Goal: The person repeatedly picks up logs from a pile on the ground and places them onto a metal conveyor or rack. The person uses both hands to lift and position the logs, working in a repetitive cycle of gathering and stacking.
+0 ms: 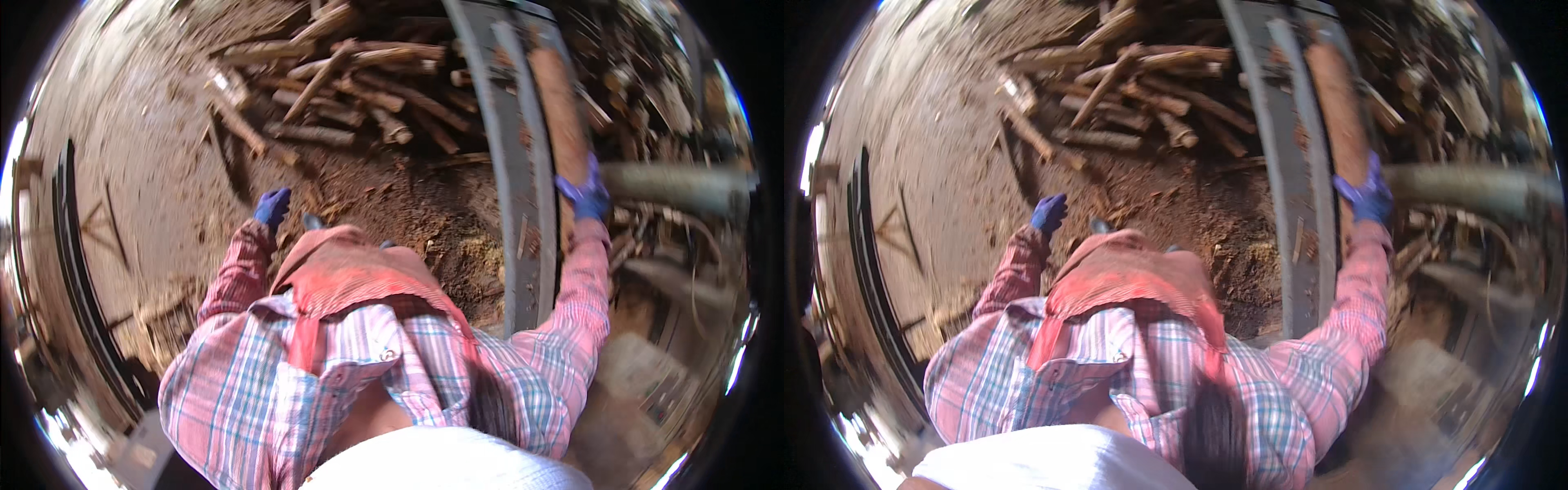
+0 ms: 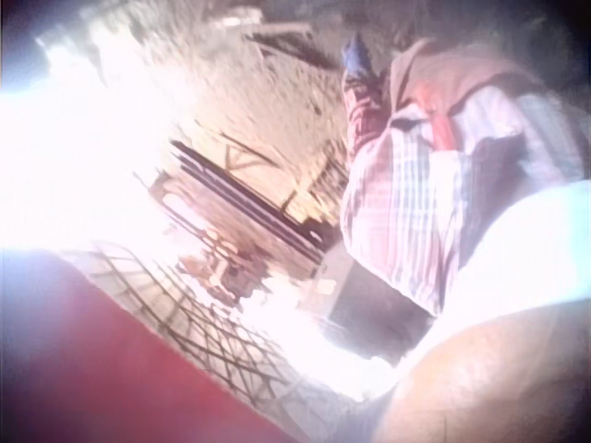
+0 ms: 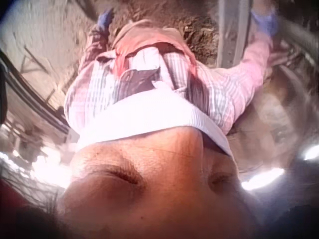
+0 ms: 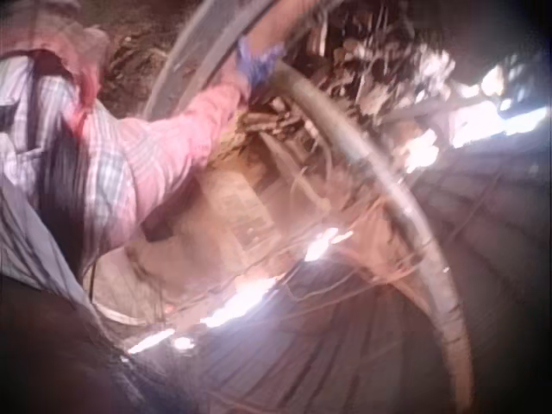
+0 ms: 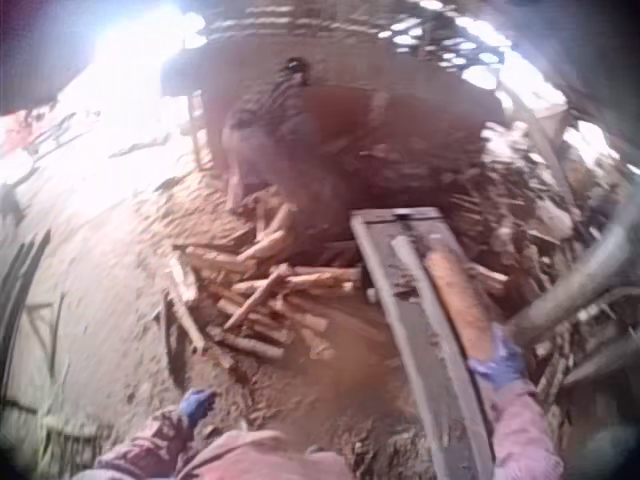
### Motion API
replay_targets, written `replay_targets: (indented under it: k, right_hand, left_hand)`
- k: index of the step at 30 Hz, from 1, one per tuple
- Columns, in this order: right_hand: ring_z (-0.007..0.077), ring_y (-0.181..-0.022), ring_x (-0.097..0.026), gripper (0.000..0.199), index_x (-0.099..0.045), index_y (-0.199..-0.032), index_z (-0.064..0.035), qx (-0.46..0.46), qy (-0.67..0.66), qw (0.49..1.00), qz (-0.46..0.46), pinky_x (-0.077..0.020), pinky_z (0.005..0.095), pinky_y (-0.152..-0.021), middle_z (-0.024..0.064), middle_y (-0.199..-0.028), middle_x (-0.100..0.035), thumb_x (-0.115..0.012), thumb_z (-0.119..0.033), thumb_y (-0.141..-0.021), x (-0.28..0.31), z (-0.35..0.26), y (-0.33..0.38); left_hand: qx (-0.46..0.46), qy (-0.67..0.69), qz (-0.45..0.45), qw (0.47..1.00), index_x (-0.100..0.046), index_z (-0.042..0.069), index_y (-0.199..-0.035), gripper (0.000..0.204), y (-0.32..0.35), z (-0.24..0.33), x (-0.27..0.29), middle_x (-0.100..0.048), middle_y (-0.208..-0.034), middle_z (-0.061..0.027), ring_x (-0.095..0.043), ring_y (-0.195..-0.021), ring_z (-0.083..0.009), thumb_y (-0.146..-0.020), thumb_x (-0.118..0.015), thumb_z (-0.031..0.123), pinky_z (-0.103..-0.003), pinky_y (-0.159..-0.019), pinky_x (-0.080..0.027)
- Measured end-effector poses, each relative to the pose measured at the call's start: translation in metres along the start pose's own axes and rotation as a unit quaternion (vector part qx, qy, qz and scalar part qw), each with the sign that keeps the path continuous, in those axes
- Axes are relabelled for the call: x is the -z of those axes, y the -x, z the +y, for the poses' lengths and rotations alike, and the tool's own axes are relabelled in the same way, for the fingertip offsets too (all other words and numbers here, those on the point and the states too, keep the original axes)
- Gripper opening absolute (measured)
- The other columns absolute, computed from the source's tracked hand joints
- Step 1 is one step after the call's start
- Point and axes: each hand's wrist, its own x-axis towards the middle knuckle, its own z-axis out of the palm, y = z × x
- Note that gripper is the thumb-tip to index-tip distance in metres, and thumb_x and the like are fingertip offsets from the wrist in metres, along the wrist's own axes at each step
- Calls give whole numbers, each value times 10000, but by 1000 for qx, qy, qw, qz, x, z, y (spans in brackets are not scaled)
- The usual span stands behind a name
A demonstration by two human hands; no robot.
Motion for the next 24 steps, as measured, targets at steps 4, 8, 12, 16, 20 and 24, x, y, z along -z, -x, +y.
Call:
replay_targets:
  k: [4, 8, 12, 16, 20, 24]
  right_hand:
    - [359, -1209, -477, 943, -282, -1427, -196, -32, -10, 999, 8, -392, 436, -1021, 177, -1323, -493, -752, -485, -662, -41, 68, -11]
    - [367, -1158, -498, 790, -401, -1342, -108, -20, -20, 999, 33, -393, 442, -1007, 208, -1314, -481, -760, -402, -702, -34, 55, -34]
    - [362, -1096, -533, 700, -516, -1213, -29, 89, 44, 966, 238, -430, 435, -952, 218, -1211, -543, -778, -416, -692, -47, -73, -71]
    - [330, -1070, -549, 678, -521, -1190, 15, 316, -78, 925, 199, -447, 427, -924, 211, -1139, -569, -797, -334, -679, -88, -311, -84]
    - [331, -1147, -530, 766, -491, -1264, -24, 339, -71, 933, -103, -434, 392, -970, 213, -1228, -547, -746, -461, -689, -220, -474, -115]
    - [359, -1210, -480, 957, -371, -1375, -79, 262, 53, 857, -440, -375, 416, -1031, 224, -1303, -494, -771, -521, -626, -427, -578, -147]
  left_hand:
    - [62, -40, 22, 997, -619, 125, -904, 295, -38, -57, 63, -526, -672, 13, -457, -515, -121, -838, -638, 412, -267, -423, -341]
    - [-169, -277, -10, 946, -621, 87, -979, 313, -76, -128, 120, -583, -725, -52, -522, -558, -181, -830, -657, 359, -344, -472, -404]
    - [-63, -134, 1, 989, -616, 74, -942, 298, -101, -126, 157, -565, -654, -48, -521, -531, -194, -845, -628, 355, -341, -479, -395]
    - [205, 192, 52, 958, -563, 163, -695, 299, -93, -38, 180, -473, -566, -6, -403, -441, -148, -865, -593, 408, -312, -396, -276]
    - [134, 324, 47, 936, -545, 210, -785, 218, -146, -52, 203, -454, -596, 59, -380, -469, -84, -870, -580, 407, -255, -412, -254]
    - [143, 312, 178, 922, -565, 174, -878, 235, -156, -59, 190, -530, -702, 41, -456, -580, -77, -878, -571, 410, -240, -470, -303]
